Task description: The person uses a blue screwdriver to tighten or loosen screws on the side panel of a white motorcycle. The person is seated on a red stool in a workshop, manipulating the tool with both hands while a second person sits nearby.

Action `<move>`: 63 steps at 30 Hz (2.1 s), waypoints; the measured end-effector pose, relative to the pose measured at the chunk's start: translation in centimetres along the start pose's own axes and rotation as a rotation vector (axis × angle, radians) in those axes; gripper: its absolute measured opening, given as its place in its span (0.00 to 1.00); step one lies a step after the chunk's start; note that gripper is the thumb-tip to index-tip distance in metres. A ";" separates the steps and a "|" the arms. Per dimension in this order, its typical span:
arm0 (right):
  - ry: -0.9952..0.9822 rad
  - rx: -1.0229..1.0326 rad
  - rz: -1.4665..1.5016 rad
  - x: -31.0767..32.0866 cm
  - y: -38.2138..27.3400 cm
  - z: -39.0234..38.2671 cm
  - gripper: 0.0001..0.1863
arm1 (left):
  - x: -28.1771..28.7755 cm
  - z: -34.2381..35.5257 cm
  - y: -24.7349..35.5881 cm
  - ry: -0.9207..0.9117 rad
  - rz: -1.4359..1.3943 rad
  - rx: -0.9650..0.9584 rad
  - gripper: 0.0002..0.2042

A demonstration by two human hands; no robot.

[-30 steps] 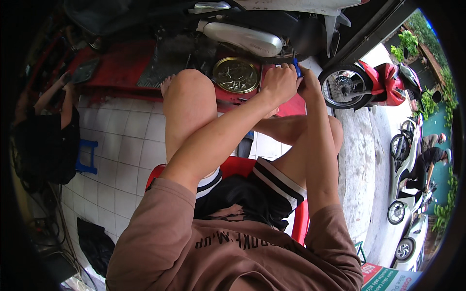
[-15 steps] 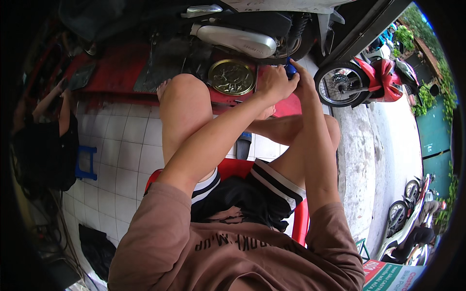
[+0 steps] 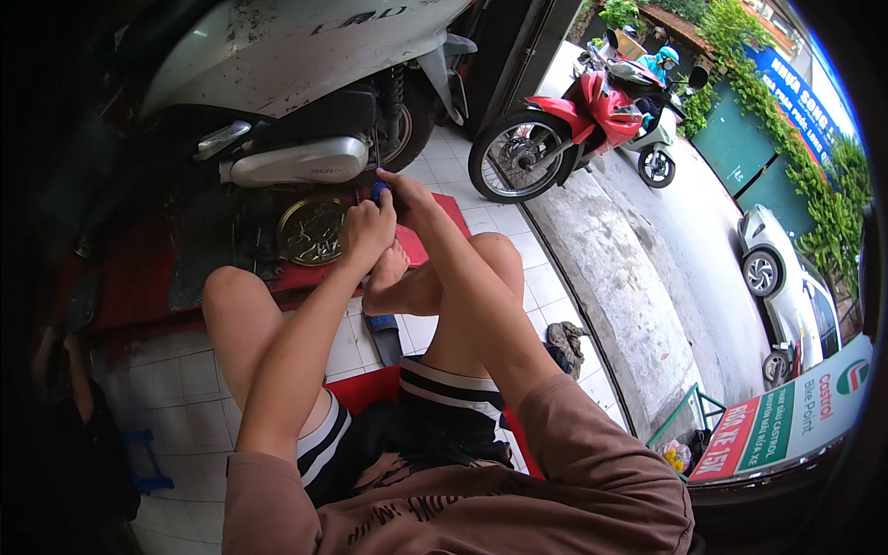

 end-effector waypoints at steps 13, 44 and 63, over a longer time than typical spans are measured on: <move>-0.088 -0.034 0.034 -0.3 1.9 2.3 0.12 | -1.9 3.6 -5.0 -0.134 -0.229 0.091 0.34; -0.105 0.049 0.077 -0.8 0.2 0.2 0.12 | 1.7 -0.8 0.4 0.023 0.234 -0.108 0.23; -0.036 0.032 -0.001 0.3 0.2 0.1 0.12 | 2.1 -1.9 2.8 0.025 0.240 -0.212 0.23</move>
Point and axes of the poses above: each hand's wrist, its own z-axis towards the middle knuckle, its own x-axis out of the back of the hand, y = z × x, the point moved 9 cm from there along z, towards the middle knuckle, and after that the axes turned 13 degrees about -y, right-handed, at the moved point
